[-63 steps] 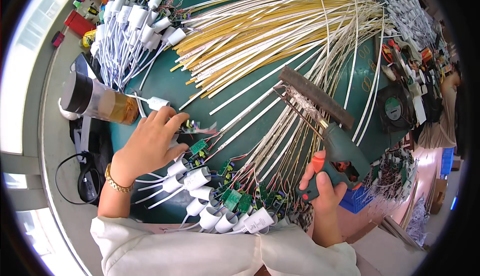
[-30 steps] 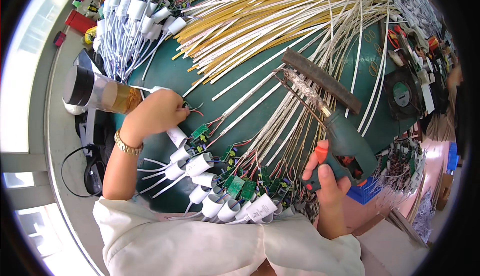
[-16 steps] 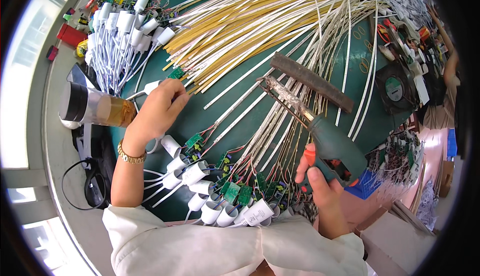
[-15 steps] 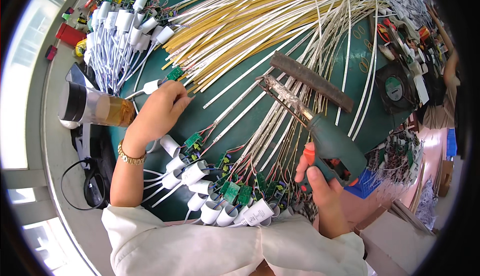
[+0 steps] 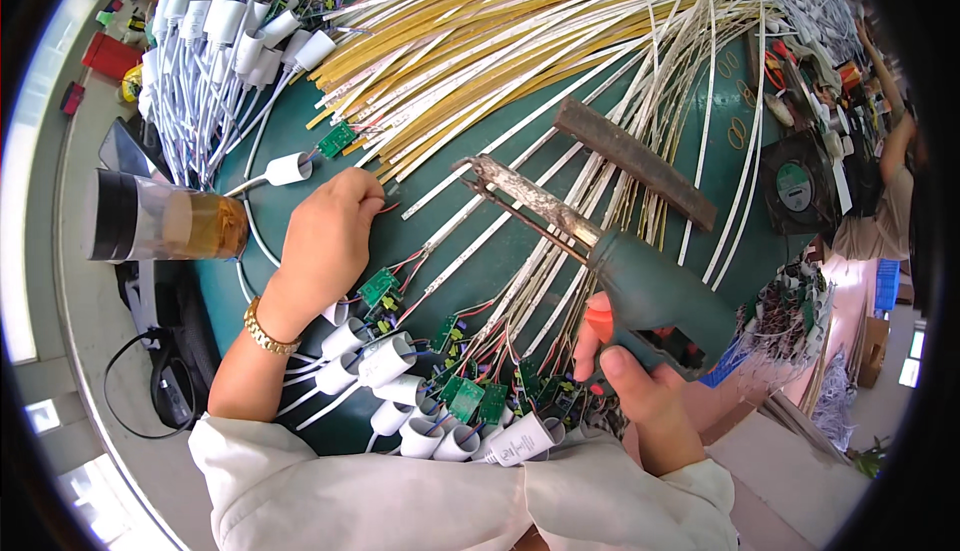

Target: The person solders wires from power supply units onto LED light strips using a soldering gun.

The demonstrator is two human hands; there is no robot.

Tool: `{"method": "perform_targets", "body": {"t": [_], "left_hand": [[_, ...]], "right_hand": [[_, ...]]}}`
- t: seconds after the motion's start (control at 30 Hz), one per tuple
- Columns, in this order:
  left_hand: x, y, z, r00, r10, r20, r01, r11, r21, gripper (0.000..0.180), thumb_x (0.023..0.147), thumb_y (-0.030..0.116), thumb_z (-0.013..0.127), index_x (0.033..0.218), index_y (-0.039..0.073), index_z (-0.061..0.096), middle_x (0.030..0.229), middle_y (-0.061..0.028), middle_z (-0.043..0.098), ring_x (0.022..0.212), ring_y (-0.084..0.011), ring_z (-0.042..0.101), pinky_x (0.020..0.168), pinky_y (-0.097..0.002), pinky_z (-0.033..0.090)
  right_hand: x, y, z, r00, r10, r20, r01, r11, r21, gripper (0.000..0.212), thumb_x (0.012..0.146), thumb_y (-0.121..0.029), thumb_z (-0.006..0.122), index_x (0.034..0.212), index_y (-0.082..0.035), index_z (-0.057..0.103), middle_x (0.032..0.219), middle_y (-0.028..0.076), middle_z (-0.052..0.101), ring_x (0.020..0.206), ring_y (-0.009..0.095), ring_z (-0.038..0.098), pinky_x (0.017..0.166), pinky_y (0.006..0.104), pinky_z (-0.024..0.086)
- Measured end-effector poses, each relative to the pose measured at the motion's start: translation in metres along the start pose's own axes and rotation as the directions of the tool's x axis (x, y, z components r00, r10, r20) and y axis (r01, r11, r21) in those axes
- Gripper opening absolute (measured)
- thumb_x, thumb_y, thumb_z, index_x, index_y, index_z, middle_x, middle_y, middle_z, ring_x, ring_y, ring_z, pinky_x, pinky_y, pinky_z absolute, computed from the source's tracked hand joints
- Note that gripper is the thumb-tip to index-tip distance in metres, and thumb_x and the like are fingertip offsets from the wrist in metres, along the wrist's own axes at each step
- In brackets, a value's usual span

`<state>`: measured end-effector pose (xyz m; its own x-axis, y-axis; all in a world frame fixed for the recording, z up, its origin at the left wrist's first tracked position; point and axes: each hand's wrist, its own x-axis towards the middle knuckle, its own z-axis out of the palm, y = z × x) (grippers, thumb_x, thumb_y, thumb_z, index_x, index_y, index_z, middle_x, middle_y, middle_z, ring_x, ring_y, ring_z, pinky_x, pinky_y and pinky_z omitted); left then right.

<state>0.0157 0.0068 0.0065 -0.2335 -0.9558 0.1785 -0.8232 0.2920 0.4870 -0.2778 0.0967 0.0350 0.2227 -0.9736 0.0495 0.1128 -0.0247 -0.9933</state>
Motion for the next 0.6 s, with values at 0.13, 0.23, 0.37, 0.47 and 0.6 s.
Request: {"method": "perform_targets", "body": {"t": [0.13, 0.23, 0.37, 0.47, 0.6], "left_hand": [[0.0, 0.0, -0.008, 0.979, -0.194, 0.053, 0.201, 0.931, -0.303, 0.008, 0.085, -0.004, 0.052, 0.093, 0.0, 0.053, 0.079, -0.0111, 0.062, 0.073, -0.0199, 0.06, 0.069, -0.0325, 0.048], [0.003, -0.003, -0.004, 0.995, -0.103, 0.001, 0.1, 0.965, -0.242, 0.011, 0.082, -0.004, 0.053, 0.093, 0.0, 0.053, 0.078, -0.0104, 0.062, 0.072, -0.0195, 0.059, 0.069, -0.0312, 0.048], [0.005, -0.009, -0.007, 0.997, -0.063, -0.044, 0.051, 0.968, -0.245, 0.022, 0.074, -0.004, 0.059, 0.095, 0.0, 0.054, 0.085, -0.0083, 0.057, 0.075, -0.0183, 0.052, 0.072, -0.028, 0.044], [0.007, -0.01, -0.012, 0.999, -0.048, -0.017, 0.043, 0.974, -0.222, 0.029, 0.069, -0.004, 0.063, 0.096, 0.002, 0.054, 0.089, -0.0076, 0.05, 0.076, -0.0184, 0.048, 0.072, -0.0271, 0.042], [0.006, -0.012, -0.017, 0.999, -0.044, 0.022, 0.048, 0.98, -0.192, 0.029, 0.069, -0.005, 0.067, 0.096, 0.001, 0.058, 0.089, -0.0076, 0.052, 0.076, -0.0184, 0.051, 0.071, -0.0271, 0.043]], "right_hand": [[0.013, -0.002, 0.014, 0.999, 0.037, 0.012, -0.038, 0.995, 0.091, 0.043, 0.088, -0.021, 0.062, 0.121, 0.004, 0.051, 0.073, 0.013, 0.059, 0.056, 0.017, 0.056, 0.05, 0.0285, 0.046], [0.022, 0.007, 0.017, 0.998, 0.001, 0.059, -0.002, 1.0, 0.028, 0.043, 0.088, -0.021, 0.063, 0.121, 0.004, 0.052, 0.072, 0.013, 0.06, 0.056, 0.017, 0.057, 0.05, 0.0286, 0.046], [0.023, 0.014, 0.022, 0.998, -0.05, 0.029, 0.05, 0.998, -0.033, 0.042, 0.088, -0.02, 0.063, 0.121, 0.004, 0.053, 0.073, 0.013, 0.06, 0.057, 0.017, 0.057, 0.051, 0.0291, 0.047], [0.024, 0.015, 0.02, 0.999, -0.007, 0.052, 0.01, 0.999, -0.052, 0.042, 0.087, -0.021, 0.063, 0.12, 0.004, 0.054, 0.075, 0.012, 0.06, 0.058, 0.017, 0.058, 0.052, 0.0296, 0.047], [0.024, 0.014, 0.019, 0.998, -0.013, 0.055, 0.016, 0.998, -0.053, 0.044, 0.088, -0.022, 0.063, 0.122, 0.004, 0.052, 0.076, 0.012, 0.061, 0.059, 0.017, 0.058, 0.052, 0.0289, 0.046]]}}
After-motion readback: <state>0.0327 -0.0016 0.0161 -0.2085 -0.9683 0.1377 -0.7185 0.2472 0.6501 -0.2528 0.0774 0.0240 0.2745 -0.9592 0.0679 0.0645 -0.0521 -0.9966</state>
